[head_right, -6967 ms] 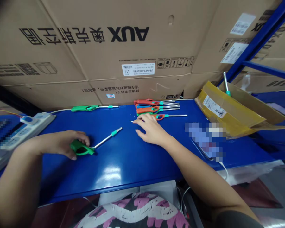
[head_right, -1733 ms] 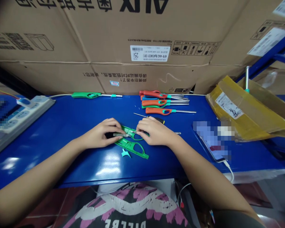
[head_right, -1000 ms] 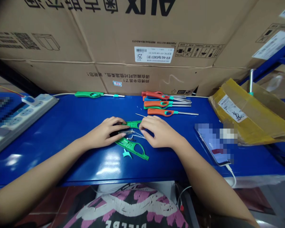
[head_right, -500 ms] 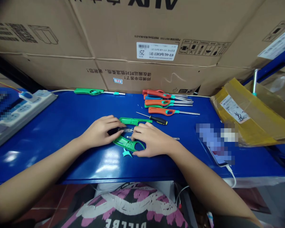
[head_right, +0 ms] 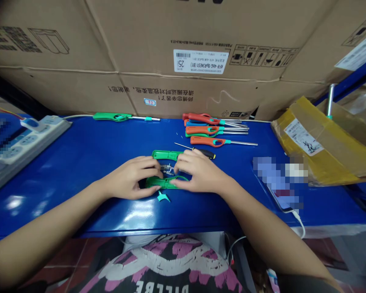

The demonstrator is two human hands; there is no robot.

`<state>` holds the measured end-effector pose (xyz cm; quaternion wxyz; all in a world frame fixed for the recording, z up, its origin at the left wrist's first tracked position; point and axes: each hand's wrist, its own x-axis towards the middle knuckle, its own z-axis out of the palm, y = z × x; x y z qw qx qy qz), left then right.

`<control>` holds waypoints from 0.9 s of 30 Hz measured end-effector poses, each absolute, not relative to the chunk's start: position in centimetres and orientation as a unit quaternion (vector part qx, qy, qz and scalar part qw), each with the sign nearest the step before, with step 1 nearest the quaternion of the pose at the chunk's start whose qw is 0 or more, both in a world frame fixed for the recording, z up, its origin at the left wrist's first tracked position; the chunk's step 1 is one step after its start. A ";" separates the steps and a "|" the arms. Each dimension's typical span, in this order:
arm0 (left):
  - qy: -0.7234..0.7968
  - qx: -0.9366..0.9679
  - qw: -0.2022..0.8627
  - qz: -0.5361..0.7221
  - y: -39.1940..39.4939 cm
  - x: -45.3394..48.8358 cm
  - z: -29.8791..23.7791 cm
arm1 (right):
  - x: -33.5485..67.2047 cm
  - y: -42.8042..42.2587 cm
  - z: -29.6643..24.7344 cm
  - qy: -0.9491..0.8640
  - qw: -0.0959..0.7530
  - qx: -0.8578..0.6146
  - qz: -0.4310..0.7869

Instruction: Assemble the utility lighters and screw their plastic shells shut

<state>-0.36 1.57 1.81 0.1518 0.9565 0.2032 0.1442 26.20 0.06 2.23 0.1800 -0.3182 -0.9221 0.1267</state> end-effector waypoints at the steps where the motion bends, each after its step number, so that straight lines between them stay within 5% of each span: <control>1: 0.202 0.957 0.153 0.139 1.5 -0.3 1.8 | 25.8 -0.3 2.2 -0.933 0.167 -0.287 0.140; 9: 0.191 0.960 0.150 0.137 1.6 -0.3 1.8 | 24.0 -1.8 1.8 -0.957 0.130 -0.224 0.132; 13: 0.204 0.957 0.144 0.150 1.7 -0.3 1.7 | 25.7 -0.6 2.5 -0.932 0.192 -0.282 0.124; 18: 0.289 0.925 0.122 0.212 2.1 -0.5 1.1 | 28.0 1.0 3.0 -0.918 0.135 -0.372 0.042; 27: 0.305 0.917 0.117 0.228 3.1 -0.9 0.0 | 29.8 2.2 2.4 -0.897 0.117 -0.412 0.108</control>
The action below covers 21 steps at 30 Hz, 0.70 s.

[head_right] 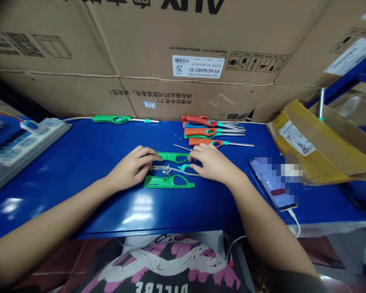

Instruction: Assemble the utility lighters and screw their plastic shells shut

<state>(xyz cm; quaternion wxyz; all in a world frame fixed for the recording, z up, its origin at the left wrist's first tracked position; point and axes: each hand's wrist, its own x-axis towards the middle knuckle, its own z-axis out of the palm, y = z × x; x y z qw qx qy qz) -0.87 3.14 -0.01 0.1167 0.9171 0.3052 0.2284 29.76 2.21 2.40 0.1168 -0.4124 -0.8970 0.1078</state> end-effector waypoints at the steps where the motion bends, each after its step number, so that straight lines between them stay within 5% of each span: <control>1: 0.295 0.921 0.119 0.225 3.2 -0.9 0.0 | 29.9 2.2 2.7 -0.895 0.118 -0.416 0.110; 10: 0.264 0.948 0.087 0.155 2.9 -0.1 0.5 | 30.0 0.9 4.4 -0.893 0.037 -0.406 0.191; 21: 0.305 0.925 0.112 0.196 3.1 -0.6 0.2 | 30.2 0.6 3.8 -0.874 0.049 -0.442 0.195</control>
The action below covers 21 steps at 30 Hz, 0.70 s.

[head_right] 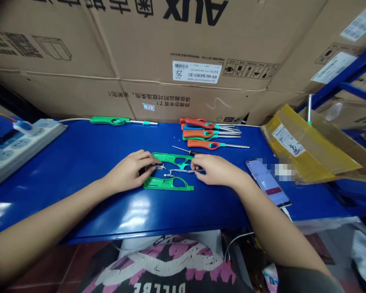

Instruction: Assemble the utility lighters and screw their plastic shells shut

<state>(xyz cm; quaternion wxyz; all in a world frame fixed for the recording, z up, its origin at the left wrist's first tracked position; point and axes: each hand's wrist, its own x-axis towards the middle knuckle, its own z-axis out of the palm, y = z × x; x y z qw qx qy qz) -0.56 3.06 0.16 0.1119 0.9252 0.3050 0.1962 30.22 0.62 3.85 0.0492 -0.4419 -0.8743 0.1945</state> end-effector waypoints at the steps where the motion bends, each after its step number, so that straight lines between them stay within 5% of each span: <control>1: 0.305 0.923 0.114 0.205 2.9 -0.5 0.3 | 30.3 0.4 4.0 -0.873 0.053 -0.443 0.195; 21: 0.258 0.940 0.111 0.192 1.8 -0.1 0.2 | 30.9 0.6 1.9 -0.865 0.268 -0.382 0.185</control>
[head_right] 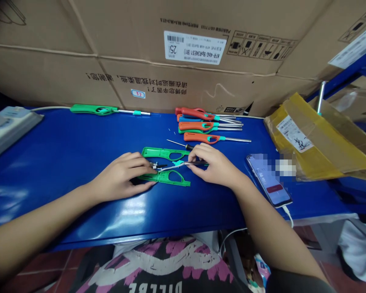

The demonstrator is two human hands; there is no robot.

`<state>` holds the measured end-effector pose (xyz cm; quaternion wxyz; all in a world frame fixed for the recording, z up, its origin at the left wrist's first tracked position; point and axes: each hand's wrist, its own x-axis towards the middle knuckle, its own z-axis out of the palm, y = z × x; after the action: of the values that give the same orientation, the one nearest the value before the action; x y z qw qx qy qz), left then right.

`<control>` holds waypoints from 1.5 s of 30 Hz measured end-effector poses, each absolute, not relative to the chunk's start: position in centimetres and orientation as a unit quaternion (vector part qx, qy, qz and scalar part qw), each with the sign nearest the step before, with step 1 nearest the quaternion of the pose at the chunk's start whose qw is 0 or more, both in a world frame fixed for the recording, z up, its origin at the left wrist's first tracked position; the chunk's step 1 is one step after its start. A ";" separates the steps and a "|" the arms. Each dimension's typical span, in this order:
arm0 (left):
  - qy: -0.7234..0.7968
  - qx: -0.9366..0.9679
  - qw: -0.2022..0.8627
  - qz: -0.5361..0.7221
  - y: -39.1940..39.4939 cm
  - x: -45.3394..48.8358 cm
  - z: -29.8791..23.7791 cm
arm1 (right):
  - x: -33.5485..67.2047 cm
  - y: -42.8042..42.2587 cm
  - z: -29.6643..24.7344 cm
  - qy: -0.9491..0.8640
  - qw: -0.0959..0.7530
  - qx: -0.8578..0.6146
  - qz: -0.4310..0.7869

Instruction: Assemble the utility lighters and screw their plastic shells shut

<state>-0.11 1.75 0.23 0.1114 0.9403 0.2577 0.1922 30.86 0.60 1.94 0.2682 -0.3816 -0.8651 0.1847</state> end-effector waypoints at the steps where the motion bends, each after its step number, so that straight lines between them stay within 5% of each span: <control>1: 0.259 0.939 0.114 0.194 1.8 -0.1 0.2 | 30.8 0.6 2.0 -0.867 0.267 -0.379 0.185; 12: 0.267 0.934 0.128 0.202 1.8 0.1 0.1 | 30.8 0.1 1.9 -0.852 0.195 -0.419 0.246; 26: 0.276 0.938 0.109 0.180 1.9 0.1 0.0 | 30.7 0.0 2.5 -0.859 0.240 -0.364 0.267; 36: 0.285 0.931 0.119 0.194 2.1 0.0 0.0 | 31.4 0.1 3.0 -0.865 0.146 -0.376 0.300; 45: 0.286 0.931 0.128 0.189 2.2 0.1 0.1 | 31.5 0.4 2.3 -0.876 0.153 -0.372 0.267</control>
<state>0.07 2.22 0.07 0.1277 0.9308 0.2860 0.1886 31.48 0.37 2.31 0.1533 -0.3725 -0.8755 0.2669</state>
